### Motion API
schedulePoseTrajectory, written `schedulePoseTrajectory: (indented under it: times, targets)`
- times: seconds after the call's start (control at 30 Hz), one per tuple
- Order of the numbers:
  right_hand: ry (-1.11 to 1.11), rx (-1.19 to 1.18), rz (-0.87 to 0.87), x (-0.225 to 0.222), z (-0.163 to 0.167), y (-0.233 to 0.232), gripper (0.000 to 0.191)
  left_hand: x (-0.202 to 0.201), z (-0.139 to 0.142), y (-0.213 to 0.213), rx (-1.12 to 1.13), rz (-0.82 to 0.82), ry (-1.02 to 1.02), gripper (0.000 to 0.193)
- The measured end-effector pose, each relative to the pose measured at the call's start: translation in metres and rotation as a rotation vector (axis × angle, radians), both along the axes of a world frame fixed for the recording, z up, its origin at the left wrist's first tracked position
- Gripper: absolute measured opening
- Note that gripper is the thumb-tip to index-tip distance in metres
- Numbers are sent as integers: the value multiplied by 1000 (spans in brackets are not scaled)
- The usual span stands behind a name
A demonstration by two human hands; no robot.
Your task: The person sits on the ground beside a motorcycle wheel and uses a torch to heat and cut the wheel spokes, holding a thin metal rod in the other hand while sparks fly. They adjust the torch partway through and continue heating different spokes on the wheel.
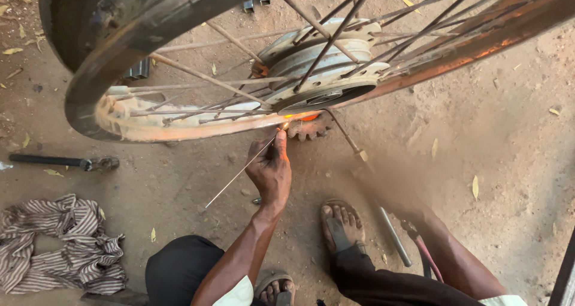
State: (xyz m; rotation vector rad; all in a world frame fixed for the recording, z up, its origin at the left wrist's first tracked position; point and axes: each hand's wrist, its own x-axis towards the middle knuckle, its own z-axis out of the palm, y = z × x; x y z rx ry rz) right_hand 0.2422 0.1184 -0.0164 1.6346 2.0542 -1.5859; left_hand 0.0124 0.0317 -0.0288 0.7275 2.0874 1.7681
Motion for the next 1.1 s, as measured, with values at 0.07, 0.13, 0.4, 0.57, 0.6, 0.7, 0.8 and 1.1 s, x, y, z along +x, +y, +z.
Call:
schedulePoseTrajectory:
  times: [0.07, 0.13, 0.4, 0.57, 0.6, 0.7, 0.8, 1.1]
  targets:
    - [24, -7, -13, -1, 3, 0, 33, 1, 0, 0, -29, 9, 5, 17]
    - [52, -10, -27, -4, 8, 0, 34, 0, 0, 0, -33, 11, 5, 18]
    - [-43, -44, -91, -9, 22, -1, 37, 0, 2, -2, -17, 4, -24, 18]
    - [-185, 18, 30, -12, 17, 2, 38, 1, -2, -4, 18, 22, -43, 20]
    - [-154, 15, 15, -11, 16, 2, 38, 1, -3, -4, 51, 26, -50, 21]
    - [-75, 6, -29, -11, 17, 1, 37, 0, -5, -4, 29, 63, -191, 20]
    - [-49, 5, -38, -12, 18, 2, 36, 1, -5, -4, 71, 24, -130, 19]
    - [-45, 10, -20, -12, 16, 4, 35, 4, -11, 0, 106, 39, -271, 21]
